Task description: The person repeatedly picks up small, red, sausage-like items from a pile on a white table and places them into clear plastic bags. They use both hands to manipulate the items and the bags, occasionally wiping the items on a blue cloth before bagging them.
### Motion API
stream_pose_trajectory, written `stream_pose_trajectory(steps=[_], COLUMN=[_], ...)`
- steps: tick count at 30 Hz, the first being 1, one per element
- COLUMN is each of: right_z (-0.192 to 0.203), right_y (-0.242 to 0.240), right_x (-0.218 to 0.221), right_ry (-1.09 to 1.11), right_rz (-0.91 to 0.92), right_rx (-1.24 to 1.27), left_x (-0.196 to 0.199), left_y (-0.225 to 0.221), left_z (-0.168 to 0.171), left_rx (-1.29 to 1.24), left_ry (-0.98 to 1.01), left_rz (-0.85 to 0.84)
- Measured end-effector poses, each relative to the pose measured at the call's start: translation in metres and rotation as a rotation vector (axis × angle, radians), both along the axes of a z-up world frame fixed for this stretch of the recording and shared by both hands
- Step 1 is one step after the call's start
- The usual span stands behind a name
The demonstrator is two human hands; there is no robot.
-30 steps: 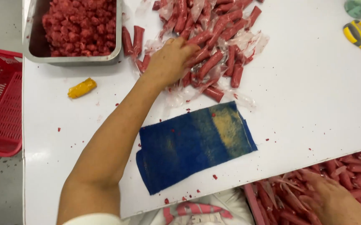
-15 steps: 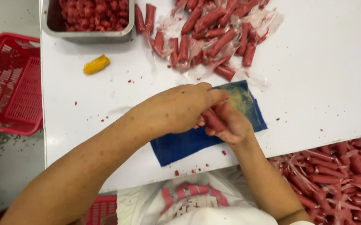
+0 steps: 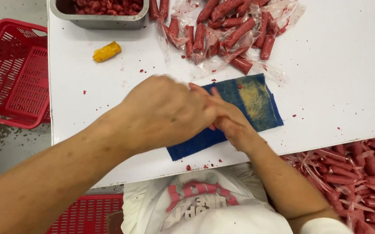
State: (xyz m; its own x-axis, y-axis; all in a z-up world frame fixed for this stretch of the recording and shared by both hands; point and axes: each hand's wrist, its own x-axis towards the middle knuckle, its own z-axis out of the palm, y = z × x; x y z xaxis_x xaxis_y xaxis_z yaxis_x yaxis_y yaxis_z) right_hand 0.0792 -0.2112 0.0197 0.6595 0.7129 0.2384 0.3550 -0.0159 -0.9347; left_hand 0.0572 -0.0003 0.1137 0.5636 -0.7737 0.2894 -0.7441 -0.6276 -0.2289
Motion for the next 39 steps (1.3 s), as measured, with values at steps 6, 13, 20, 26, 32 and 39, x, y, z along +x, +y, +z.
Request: stream_pose_trajectory(steps=[6, 13, 20, 26, 32, 39], right_z=[0.027, -0.053, 0.001, 0.012, -0.037, -0.003], right_y=[-0.016, 0.002, -0.025, -0.041, -0.003, -0.022], right_x=[-0.005, -0.049, -0.031, -0.068, -0.071, -0.013], right_ry=[-0.559, -0.905, -0.305, 0.535, 0.651, -0.187], right_rz=[0.14, 0.235, 0.653, 0.41, -0.397, 0.024], right_rx=[-0.334, -0.484, -0.225, 0.191, 0.612, -0.014], left_x=[-0.073, -0.14, -0.149, -0.107, -0.113, -0.073], left_y=[0.032, -0.003, -0.018, -0.004, -0.081, -0.024], left_z=[-0.026, -0.162, -0.143, -0.094, -0.153, -0.086], left_rx=[0.042, -1.7, -1.323, -0.821, -1.834, -0.666], left_ry=[0.217, 2.319, 1.532, 0.486, 1.434, 0.016], left_rz=[0.278, 0.82, 0.387, -0.098, 0.25, 0.401])
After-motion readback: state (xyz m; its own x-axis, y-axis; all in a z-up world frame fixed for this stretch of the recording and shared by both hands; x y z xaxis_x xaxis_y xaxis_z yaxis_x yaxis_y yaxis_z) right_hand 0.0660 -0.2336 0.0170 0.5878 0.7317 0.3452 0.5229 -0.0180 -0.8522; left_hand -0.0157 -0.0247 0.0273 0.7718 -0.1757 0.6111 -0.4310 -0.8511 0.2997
